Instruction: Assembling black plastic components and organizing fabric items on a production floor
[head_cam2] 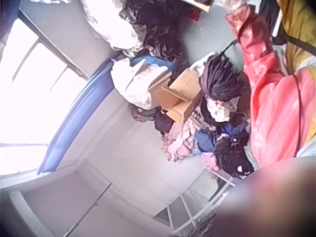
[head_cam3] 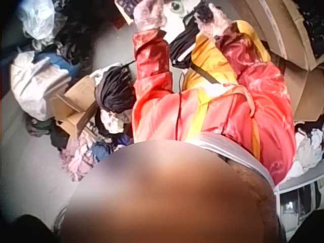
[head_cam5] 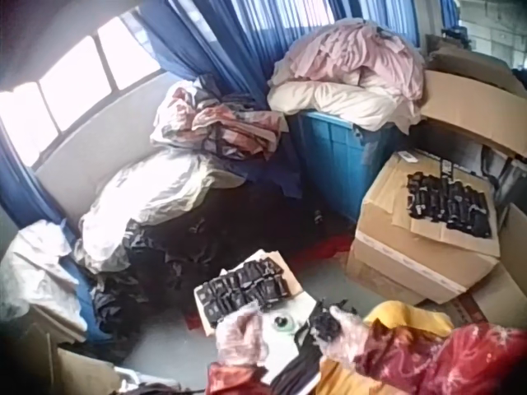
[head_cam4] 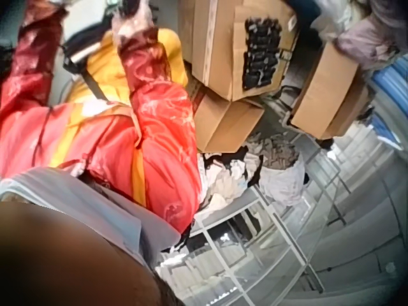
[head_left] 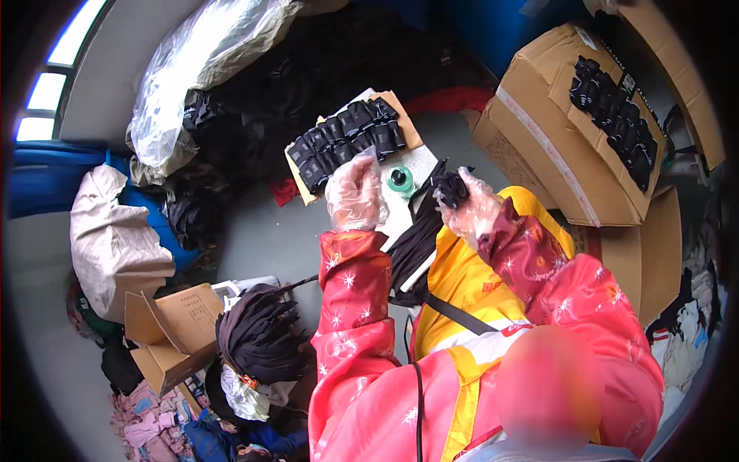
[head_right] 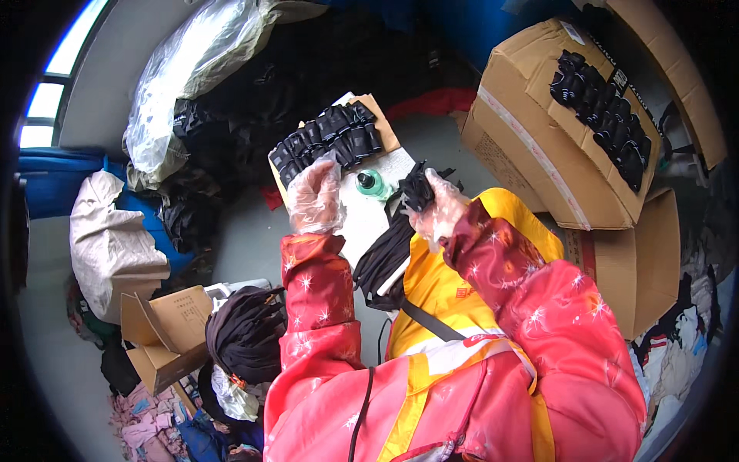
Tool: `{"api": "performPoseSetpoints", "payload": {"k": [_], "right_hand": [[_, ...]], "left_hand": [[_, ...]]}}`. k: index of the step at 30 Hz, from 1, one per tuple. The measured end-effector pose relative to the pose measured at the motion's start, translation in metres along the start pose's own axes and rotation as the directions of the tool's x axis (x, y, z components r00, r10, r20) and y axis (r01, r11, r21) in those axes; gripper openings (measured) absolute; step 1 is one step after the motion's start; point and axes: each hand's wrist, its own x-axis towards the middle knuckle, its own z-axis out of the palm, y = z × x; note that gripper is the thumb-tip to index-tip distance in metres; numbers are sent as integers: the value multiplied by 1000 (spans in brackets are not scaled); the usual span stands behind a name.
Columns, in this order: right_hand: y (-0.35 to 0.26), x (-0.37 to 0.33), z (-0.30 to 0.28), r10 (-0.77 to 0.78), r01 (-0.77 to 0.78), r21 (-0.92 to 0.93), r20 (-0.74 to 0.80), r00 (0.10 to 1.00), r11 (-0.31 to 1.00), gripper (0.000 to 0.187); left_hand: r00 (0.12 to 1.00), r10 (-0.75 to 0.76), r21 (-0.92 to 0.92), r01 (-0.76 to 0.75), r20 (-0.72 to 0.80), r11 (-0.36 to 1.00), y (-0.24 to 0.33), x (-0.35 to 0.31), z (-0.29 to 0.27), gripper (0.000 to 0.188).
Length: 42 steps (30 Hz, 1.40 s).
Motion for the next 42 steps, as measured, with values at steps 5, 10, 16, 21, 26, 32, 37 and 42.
{"api": "performPoseSetpoints", "payload": {"k": [5, 10, 16, 21, 26, 32, 37, 42], "right_hand": [[2, 67, 5, -235, 168, -269, -239, 942, 948, 32], [3, 109, 0, -225, 97, -383, -304, 926, 919, 32], [17, 104, 8, -347, 219, -391, -296, 890, 894, 42], [24, 95, 14, -411, 233, -469, -322, 853, 852, 61], [20, 103, 3, -384, 202, -517, -273, 882, 832, 31], [35, 93, 4, -703, 499, -778, 106, 703, 382, 48], [39, 41, 51, -670, 414, -810, 35, 742, 416, 62], [47, 18, 78, -719, 481, -809, 108, 687, 338, 63]], "left_hand": [[978, 207, 247, -198, -11, 949, -36, -6, 24, 21], [997, -29, 68, 25, 65, 997, -49, -12, 36, 23], [999, 24, 33, -26, 42, 999, -67, -18, 52, 27], [1000, -8, -148, 11, 23, 989, -81, -19, 67, 34], [993, -91, -301, 110, 78, 947, -76, -20, 70, 34], [998, -2, -344, 21, 56, 939, -96, -19, 78, 40], [990, -3, -397, 60, 144, 916, -127, -4, 80, 39], [967, -194, -347, 241, 165, 906, -107, -15, 81, 48]]}}
